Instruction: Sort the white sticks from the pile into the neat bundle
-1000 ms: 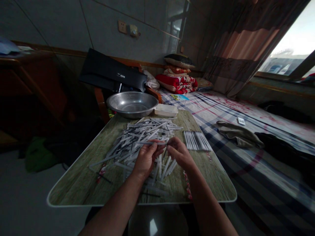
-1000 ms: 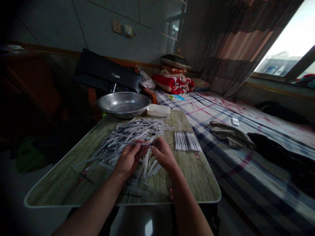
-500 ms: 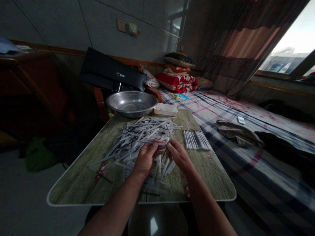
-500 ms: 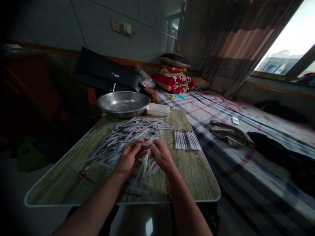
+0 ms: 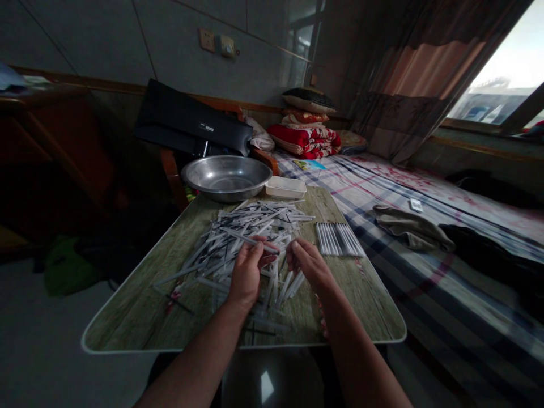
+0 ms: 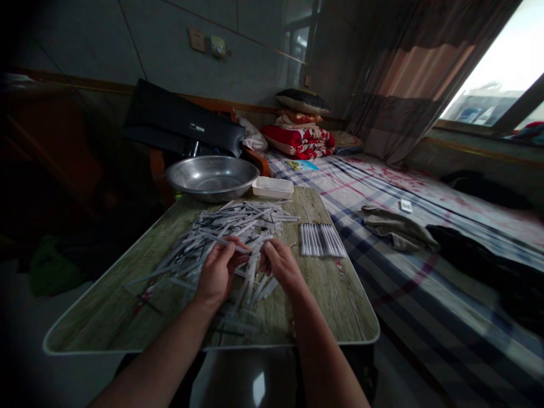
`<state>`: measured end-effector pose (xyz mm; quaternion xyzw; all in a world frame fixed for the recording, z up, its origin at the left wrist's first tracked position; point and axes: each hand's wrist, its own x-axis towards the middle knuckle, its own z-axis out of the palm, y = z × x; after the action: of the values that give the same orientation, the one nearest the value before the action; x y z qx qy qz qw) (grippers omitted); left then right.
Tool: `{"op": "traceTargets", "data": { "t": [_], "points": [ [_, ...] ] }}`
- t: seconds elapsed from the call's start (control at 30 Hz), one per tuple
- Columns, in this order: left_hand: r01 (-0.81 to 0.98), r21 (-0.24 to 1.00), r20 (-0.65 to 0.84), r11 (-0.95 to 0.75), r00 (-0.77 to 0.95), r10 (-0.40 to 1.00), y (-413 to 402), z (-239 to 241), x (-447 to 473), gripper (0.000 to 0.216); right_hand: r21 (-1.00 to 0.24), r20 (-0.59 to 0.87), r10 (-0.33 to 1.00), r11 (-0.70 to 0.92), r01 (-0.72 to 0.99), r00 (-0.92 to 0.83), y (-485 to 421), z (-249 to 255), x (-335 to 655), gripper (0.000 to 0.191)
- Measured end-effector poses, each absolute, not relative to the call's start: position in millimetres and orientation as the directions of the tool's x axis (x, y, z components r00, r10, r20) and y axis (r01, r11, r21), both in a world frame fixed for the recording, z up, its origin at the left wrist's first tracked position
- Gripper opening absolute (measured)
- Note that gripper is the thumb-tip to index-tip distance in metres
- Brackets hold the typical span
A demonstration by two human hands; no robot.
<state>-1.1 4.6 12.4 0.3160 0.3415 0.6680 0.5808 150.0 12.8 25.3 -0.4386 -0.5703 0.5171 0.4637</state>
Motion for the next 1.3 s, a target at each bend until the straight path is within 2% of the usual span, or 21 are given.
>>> {"op": "traceTargets", "data": {
  "t": [0.13,0.23,0.37,0.53,0.63,0.73,1.03,1.3],
  "points": [
    [-0.537,0.831,-0.012,-0.145,-0.277,0.961,6,14,-2,0.031,-0.990,0.094,0.995,0.089,0.111,0.034,26,22,166,0.027],
    [-0.505,0.850,-0.014,-0.152,-0.309,0.951,7,13,-2,0.035,-0.947,0.135,0.986,0.099,0.306,0.097,33,17,179,0.017],
    [-0.517,0.843,-0.011,-0.151,-0.297,0.955,8,10,-1,0.036,-0.727,0.235,0.972,0.165,0.667,0.016,36,11,187,0.014],
    [-0.540,0.831,-0.004,-0.134,-0.247,0.969,9,11,-1,0.028,-0.415,0.149,0.983,0.160,0.896,-0.107,40,-1,175,0.040],
    [-0.544,0.831,-0.002,-0.116,-0.211,0.978,8,12,0,0.028,-0.308,0.057,0.991,0.129,0.942,-0.118,43,-8,166,0.048],
    [-0.542,0.835,-0.002,-0.096,-0.178,0.984,6,13,0,0.031,-0.268,0.007,0.989,0.146,0.952,-0.149,45,-13,162,0.048],
    [-0.483,0.876,-0.016,-0.014,-0.058,0.998,3,14,2,0.035,-0.299,0.064,0.994,0.103,0.949,-0.087,45,-13,164,0.044],
    [-0.441,0.897,-0.006,-0.009,-0.033,0.999,2,16,3,0.034,-0.268,0.053,0.989,0.148,0.952,-0.139,43,-13,161,0.049]
  ]
}}
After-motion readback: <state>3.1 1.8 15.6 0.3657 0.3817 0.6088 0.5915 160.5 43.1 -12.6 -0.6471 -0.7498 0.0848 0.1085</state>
